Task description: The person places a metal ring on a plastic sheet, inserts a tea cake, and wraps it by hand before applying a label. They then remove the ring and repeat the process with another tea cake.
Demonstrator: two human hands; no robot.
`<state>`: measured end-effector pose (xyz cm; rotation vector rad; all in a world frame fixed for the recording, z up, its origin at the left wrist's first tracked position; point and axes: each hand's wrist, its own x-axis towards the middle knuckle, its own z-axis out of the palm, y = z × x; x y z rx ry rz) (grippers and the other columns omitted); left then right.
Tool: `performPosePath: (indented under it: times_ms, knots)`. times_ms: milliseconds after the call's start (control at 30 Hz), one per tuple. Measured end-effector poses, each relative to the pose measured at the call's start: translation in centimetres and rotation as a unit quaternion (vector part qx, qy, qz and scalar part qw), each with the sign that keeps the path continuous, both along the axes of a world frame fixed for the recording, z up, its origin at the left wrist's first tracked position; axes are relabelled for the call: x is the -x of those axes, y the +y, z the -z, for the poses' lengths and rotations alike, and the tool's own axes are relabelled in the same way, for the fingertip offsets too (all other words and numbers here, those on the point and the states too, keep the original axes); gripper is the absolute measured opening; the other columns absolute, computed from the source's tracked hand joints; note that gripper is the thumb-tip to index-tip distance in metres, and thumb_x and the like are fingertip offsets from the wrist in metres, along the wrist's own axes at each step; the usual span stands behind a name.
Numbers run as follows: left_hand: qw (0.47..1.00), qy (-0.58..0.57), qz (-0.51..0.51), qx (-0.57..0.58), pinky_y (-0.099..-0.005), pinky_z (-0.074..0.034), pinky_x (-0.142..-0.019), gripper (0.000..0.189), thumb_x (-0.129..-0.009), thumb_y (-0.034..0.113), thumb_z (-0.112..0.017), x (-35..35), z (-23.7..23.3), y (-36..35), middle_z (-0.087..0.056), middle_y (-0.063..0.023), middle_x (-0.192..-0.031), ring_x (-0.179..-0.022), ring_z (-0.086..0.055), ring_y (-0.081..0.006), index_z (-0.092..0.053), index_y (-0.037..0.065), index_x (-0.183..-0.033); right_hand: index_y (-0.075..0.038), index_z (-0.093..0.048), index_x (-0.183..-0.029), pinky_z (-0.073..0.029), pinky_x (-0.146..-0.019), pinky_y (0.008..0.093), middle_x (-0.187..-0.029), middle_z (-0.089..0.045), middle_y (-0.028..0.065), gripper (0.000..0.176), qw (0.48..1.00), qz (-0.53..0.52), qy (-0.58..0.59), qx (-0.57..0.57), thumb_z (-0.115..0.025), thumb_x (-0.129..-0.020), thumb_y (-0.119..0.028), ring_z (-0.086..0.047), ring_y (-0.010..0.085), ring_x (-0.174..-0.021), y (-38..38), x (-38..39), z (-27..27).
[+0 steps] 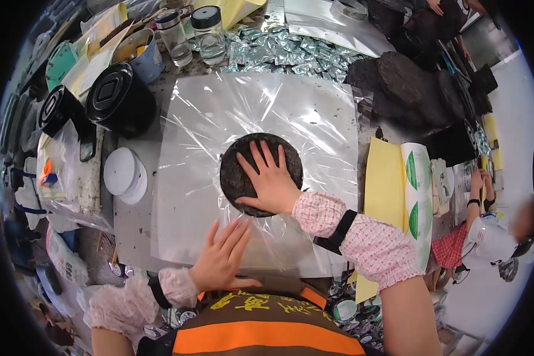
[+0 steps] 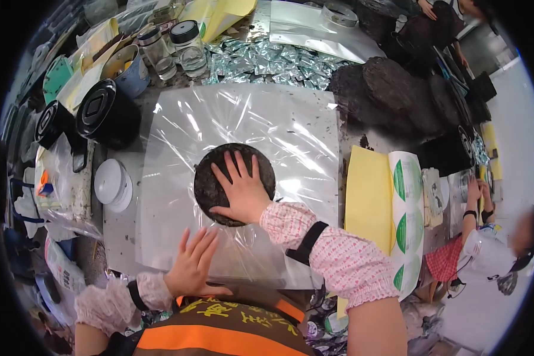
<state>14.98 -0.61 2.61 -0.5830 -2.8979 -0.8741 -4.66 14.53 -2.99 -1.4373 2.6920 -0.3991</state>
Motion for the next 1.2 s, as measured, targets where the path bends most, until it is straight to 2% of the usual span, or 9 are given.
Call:
performPosePath:
  times_ms: [233,367,433,600,667,833,1000,1067,1200]
  knots:
    - [0.925,0.198,0.131,0.299,-0.0501,-0.031,-0.115,0.039,-0.09,0.022,-0.064,-5.8,-2.6,-2.8,-0.054,-0.0173,-0.142,-0.138,-0.045,-0.0335,-0.058,0.003,-0.123,-0.009,-0.029,-0.156,-0.014,-0.114,0.069,-0.158,-0.023,0.0295,0.1,1.0,0.0,0.024,-0.008,-0.062,-0.082,-0.069,-0.019,0.0473,-0.147,0.1,-0.6,0.0]
    - [0.965,0.009,0.257,-0.05,-0.0371,-0.043,-0.108,0.046,-0.09,0.021,-0.066,-6.3,2.3,-3.6,-0.053,-0.0189,-0.143,-0.13,-0.053,-0.0321,-0.055,0.001,-0.129,-0.009,-0.032,-0.155,-0.012,-0.116,0.0682,-0.157,-0.025,0.0289,0.1,0.999,0.005,0.032,-0.007,-0.062,-0.081,-0.069,-0.018,0.0463,-0.148,-0.3,-0.4,-0.2]
    - [0.991,-0.107,-0.078,-0.018,-0.0439,-0.035,-0.114,0.066,-0.089,0.028,-0.069,-3.3,4.1,-4.4,-0.046,-0.0255,-0.147,-0.138,-0.044,-0.0364,-0.044,-0.004,-0.141,-0.009,-0.032,-0.155,-0.012,-0.115,0.0686,-0.157,-0.025,0.0291,0.1,0.999,0.023,0.023,-0.003,-0.063,-0.081,-0.068,-0.018,0.0467,-0.148,-0.4,-1.1,-0.4]
    - [0.937,0.167,-0.004,0.308,-0.0565,-0.015,-0.12,0.096,-0.079,0.054,-0.075,7.3,4.0,-2.4,-0.029,-0.0342,-0.154,-0.149,-0.022,-0.0431,-0.037,-0.006,-0.144,-0.01,-0.032,-0.155,-0.014,-0.114,0.0697,-0.157,-0.025,0.0284,0.094,0.996,0.072,0.026,-0.045,-0.073,-0.08,-0.05,-0.018,0.0463,-0.148,-1.3,-2.5,-0.4]
    - [0.985,0.128,-0.027,0.111,-0.0566,-0.017,-0.12,0.093,-0.077,0.059,-0.074,7.5,3.8,0.2,-0.036,-0.0325,-0.151,-0.147,-0.028,-0.043,-0.044,-0.005,-0.137,-0.006,-0.054,-0.138,-0.028,-0.114,0.0572,-0.147,-0.042,0.025,0.065,0.985,0.082,-0.077,0.135,-0.075,-0.079,-0.025,-0.036,0.0432,-0.14,-0.1,-1.7,0.8]
    - [0.995,0.075,-0.062,-0.01,-0.0547,-0.024,-0.117,0.063,-0.077,0.051,-0.077,8.0,3.5,0.9,-0.061,-0.022,-0.13,-0.132,-0.049,-0.0414,-0.06,0.001,-0.111,-0.001,-0.057,-0.129,-0.048,-0.099,0.0386,-0.122,-0.06,0.0149,0.05,0.853,0.41,0.108,0.303,-0.073,-0.081,-0.002,-0.059,0.0277,-0.116,10.8,-4.4,-5.4]
    - [0.989,0.064,-0.131,-0.037,-0.0494,-0.034,-0.109,0.034,-0.083,0.022,-0.069,8.8,5.7,1.5,-0.063,-0.0144,-0.126,-0.125,-0.055,-0.0339,-0.06,0.006,-0.111,0.002,-0.066,-0.113,-0.049,-0.066,0.0223,-0.097,-0.067,0.0051,0.026,0.655,0.432,-0.504,0.361,-0.072,-0.089,-0.007,-0.062,0.0081,-0.078,15.2,-7.5,-6.1]
    - [0.976,0.046,-0.201,-0.065,-0.046,-0.037,-0.106,0.029,-0.081,0.013,-0.069,8.4,5.1,2.6,-0.064,-0.0122,-0.125,-0.121,-0.057,-0.0314,-0.062,0.006,-0.108,0.001,-0.068,-0.104,-0.048,-0.064,0.0242,-0.086,-0.067,0.0028,0.015,0.565,0.44,-0.368,0.593,-0.069,-0.091,-0.007,-0.058,0.0079,-0.071,15.9,-4.7,-7.3]
    - [0.953,0.051,-0.283,-0.096,-0.0429,-0.04,-0.1,0.035,-0.076,0.006,-0.07,9.8,3.4,3.8,-0.062,-0.0106,-0.122,-0.113,-0.059,-0.0297,-0.062,0.005,-0.11,0.003,-0.057,-0.127,-0.052,-0.085,0.0281,-0.11,-0.067,0.009,0.049,0.627,0.436,-0.461,0.451,-0.079,-0.086,-0.011,-0.066,0.015,-0.099,14.3,-7.6,-1.2]
